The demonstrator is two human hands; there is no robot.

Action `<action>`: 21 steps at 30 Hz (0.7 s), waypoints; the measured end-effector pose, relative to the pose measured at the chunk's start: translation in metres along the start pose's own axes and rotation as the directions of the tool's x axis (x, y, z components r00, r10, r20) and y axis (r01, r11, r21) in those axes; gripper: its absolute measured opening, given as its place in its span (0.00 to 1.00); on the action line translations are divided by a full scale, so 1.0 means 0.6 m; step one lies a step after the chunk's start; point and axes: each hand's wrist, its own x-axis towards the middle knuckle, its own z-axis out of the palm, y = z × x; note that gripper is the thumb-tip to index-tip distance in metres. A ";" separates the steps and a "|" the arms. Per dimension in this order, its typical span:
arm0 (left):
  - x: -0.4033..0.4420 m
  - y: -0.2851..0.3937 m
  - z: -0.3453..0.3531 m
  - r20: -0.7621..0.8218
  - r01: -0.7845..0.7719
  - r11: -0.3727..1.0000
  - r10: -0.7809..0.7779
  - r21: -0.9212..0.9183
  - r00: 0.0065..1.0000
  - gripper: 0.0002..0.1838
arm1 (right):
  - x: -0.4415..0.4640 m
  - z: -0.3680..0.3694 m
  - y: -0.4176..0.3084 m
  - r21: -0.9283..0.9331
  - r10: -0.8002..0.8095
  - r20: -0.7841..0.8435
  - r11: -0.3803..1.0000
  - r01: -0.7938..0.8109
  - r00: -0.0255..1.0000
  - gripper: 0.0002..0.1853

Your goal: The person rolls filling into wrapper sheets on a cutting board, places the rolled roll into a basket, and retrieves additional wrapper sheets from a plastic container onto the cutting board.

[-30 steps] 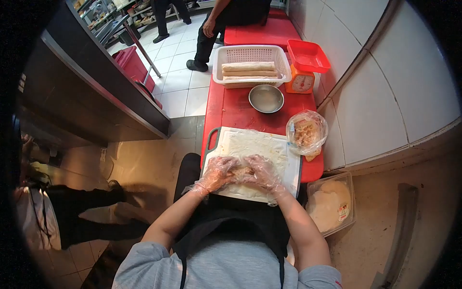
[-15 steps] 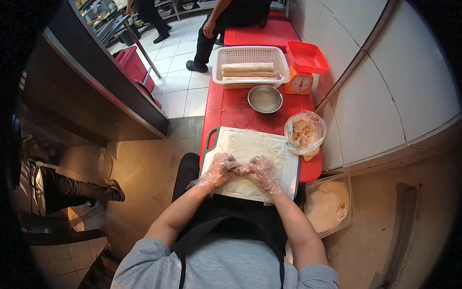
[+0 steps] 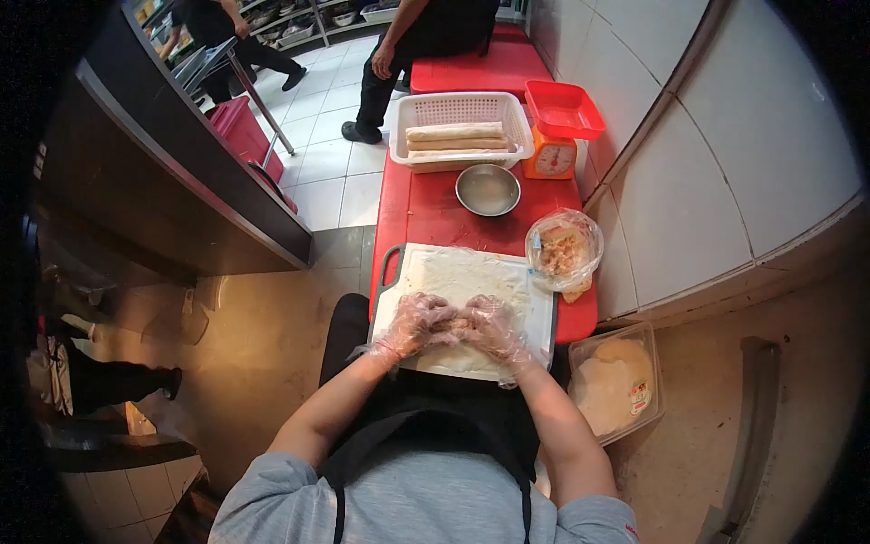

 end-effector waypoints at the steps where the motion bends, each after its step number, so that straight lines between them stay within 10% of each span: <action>1: 0.002 -0.003 0.009 0.033 0.017 1.000 -0.017 0.001 0.999 0.16 | -0.005 0.008 0.009 -0.017 0.018 0.016 1.000 -0.018 1.000 0.16; 9: 0.001 -0.015 0.015 0.129 -0.006 0.995 -0.007 0.103 0.992 0.18 | -0.020 -0.037 0.021 -0.223 -0.053 -0.005 0.974 0.051 0.999 0.15; 18: 0.007 0.019 0.016 0.169 0.007 0.972 -0.048 0.233 0.985 0.16 | -0.022 -0.044 0.046 0.034 0.007 0.031 0.999 -0.008 0.999 0.14; 21: 0.007 0.005 0.041 0.150 -0.012 0.979 -0.020 0.205 0.988 0.14 | -0.017 -0.041 0.044 0.225 0.203 0.193 0.943 -0.245 0.960 0.14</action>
